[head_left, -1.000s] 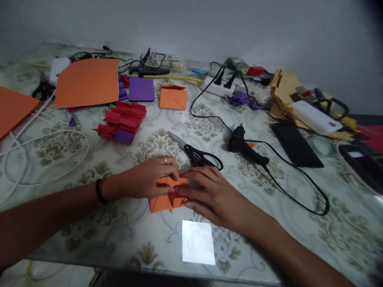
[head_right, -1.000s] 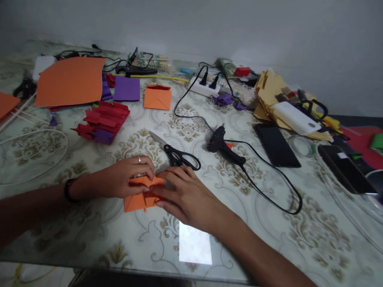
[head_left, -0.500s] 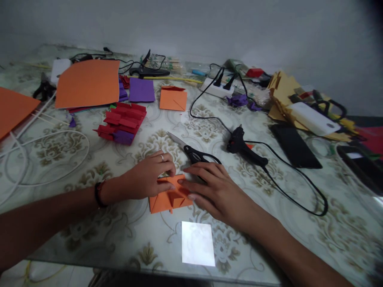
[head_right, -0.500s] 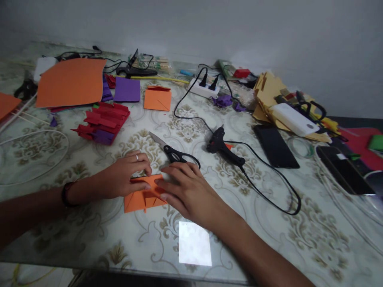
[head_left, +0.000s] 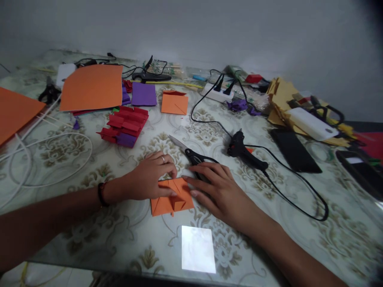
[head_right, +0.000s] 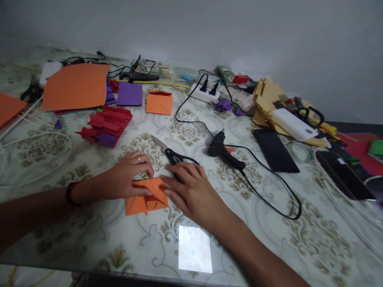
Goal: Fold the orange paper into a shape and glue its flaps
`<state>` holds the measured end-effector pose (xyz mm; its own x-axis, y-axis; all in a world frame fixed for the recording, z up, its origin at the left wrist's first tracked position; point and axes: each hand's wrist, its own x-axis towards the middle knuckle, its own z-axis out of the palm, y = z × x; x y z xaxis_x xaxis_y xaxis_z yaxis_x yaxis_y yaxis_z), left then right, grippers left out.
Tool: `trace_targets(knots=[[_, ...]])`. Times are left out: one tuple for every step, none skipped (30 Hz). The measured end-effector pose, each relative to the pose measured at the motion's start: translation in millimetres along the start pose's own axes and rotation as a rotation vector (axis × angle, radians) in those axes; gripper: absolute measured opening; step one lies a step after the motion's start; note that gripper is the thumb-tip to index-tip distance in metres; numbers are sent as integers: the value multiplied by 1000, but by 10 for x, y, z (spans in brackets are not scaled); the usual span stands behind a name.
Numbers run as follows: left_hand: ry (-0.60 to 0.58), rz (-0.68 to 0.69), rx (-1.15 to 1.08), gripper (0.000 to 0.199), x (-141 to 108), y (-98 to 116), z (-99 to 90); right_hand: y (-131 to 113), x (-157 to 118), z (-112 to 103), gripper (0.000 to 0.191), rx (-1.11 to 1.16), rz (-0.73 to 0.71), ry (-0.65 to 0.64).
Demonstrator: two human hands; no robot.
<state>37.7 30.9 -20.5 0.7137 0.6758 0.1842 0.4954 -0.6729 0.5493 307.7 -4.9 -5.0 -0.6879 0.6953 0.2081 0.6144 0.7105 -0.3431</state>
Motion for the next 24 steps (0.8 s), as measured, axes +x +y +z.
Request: trace_targets(knots=[[-2,-1,0,44,2,1,-3,1,-1,3,30,0,-1,1],[-4,-4,0,43,6,3,-6,2,-1,6,30,-1,-5,0],[-6,-7,0,43,10,6,-8,2,1,11,30,-3,-10,0],[-8,-11,0,43,14,11,-10,2,4,17,32,-10,-12,0],[-12,-13,3,43,17,17,-11,0,9,23,34,-21,-13,4],[-17,-12,6,43,17,24,-10,-2,14,29,36,-34,-11,8],[-24,-8,8,43,15,32,-7,-6,20,36,38,-45,-10,14],[-34,-3,9,43,10,41,-3,-10,24,41,39,-48,-10,18],[-44,3,7,43,3,51,2,-16,28,45,39,-43,-12,19],[-53,8,2,43,-4,60,6,-23,29,48,38,-29,-18,17],[-61,9,-7,43,-12,69,10,-30,30,48,36,-7,-26,15],[-71,8,-20,42,-18,78,12,-38,30,47,34,20,-31,12],[-81,6,-33,41,-21,84,12,-46,30,45,32,49,-35,12],[-90,3,-48,39,-23,90,10,-54,32,42,29,81,-37,13],[-100,-1,-62,37,-21,95,6,-62,35,40,27,119,-41,13],[-110,-3,-74,36,-17,100,0,-70,40,39,23,164,-44,15],[-118,-4,-83,35,-12,104,-7,-78,47,39,19,214,-47,19],[-127,-6,-91,34,-5,109,-14,-87,55,42,14,267,-48,23],[-136,-11,-98,33,1,114,-21,-96,62,47,10,318,-44,28],[-145,-17,-105,32,7,120,-29,-107,68,52,6,362,-37,36],[-153,-22,-111,32,11,127,-36,-118,73,56,4,395,-26,43],[-162,-26,-115,31,14,133,-44,-131,76,56,5,419,-15,53],[-166,-30,-117,30,14,139,-53,-145,79,50,6,438,-4,61],[-162,-39,-120,29,14,143,-63,-161,83,37,7,458,16,67]])
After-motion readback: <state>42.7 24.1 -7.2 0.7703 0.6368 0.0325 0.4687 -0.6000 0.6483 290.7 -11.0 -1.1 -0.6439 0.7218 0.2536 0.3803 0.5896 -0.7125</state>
